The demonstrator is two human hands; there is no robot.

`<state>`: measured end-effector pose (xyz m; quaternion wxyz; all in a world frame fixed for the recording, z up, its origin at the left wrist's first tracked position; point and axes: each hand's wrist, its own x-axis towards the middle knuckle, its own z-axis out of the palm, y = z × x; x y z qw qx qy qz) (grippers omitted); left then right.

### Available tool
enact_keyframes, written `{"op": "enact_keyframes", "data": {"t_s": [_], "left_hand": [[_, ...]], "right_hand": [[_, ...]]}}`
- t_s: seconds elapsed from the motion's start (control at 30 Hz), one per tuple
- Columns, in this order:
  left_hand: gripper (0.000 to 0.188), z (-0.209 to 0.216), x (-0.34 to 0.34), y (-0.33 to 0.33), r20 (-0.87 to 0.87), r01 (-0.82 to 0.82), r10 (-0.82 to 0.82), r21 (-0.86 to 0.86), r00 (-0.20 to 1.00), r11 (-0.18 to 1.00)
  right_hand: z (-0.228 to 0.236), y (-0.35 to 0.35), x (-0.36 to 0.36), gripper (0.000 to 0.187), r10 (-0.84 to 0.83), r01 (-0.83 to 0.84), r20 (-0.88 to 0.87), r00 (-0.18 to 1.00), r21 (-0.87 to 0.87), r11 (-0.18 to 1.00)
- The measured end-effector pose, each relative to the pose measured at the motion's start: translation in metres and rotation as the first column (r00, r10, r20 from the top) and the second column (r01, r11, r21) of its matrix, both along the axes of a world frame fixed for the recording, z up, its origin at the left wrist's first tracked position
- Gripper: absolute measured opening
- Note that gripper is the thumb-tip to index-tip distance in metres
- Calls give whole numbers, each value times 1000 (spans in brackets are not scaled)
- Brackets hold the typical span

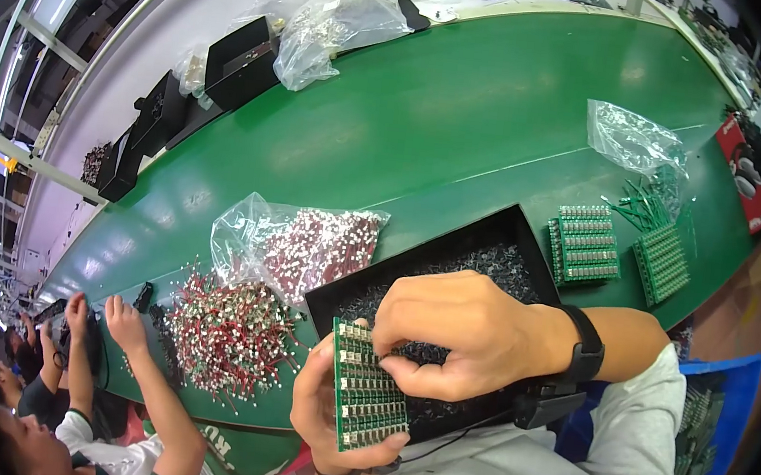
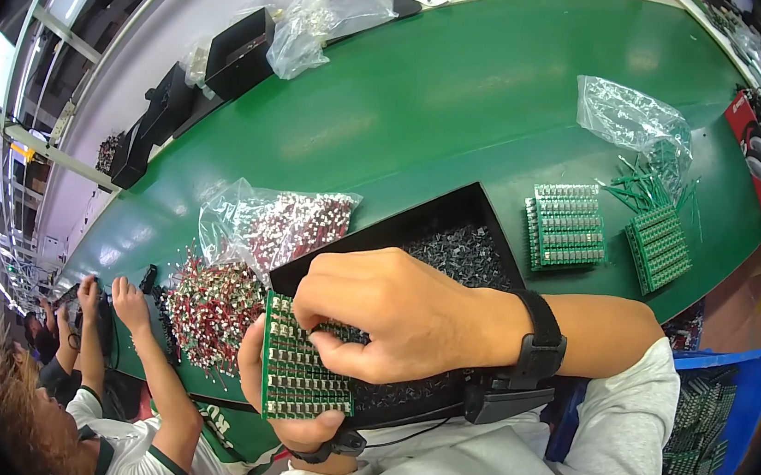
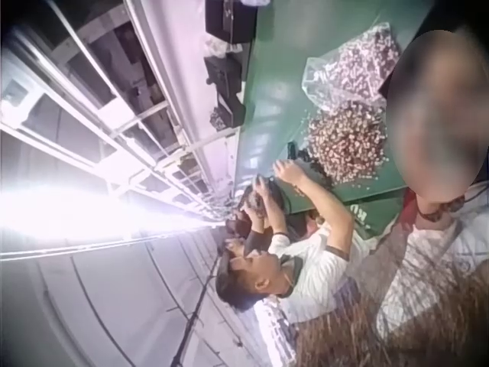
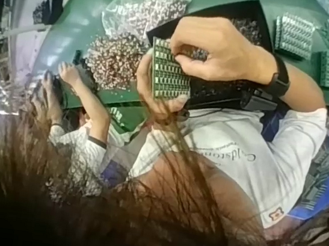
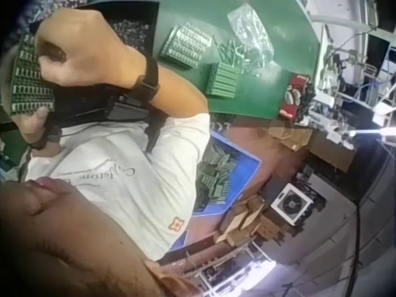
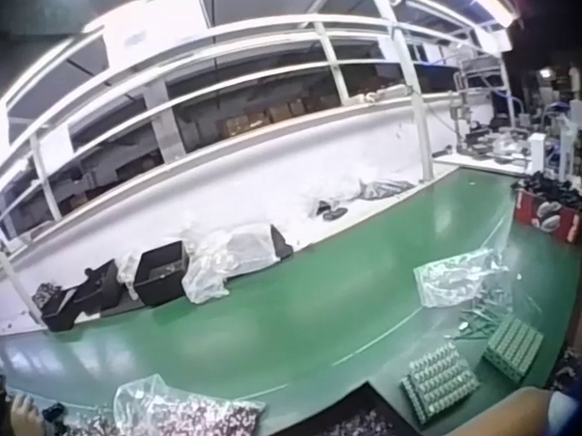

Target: The person picks up a circuit board from a stack, inserts small electronic components into it by hand, and then places it onto a different stack.

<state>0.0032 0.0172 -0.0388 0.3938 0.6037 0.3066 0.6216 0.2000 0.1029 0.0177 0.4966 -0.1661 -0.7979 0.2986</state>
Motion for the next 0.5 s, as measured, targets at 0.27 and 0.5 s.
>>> {"op": "enact_keyframes", "data": {"t_s": [0.27, 0.5], "left_hand": [[107, 12, 2, 5, -145, 52, -44, 58, 989, 997], [109, -1, 1, 3, -5, -8, 8, 32, 1000, 999]], "right_hand": [[-7, -1, -3, 16, 29, -29, 18, 999, -10, 1000], [2, -3, 5, 14, 46, -45, 10, 999, -91, 995]]}}
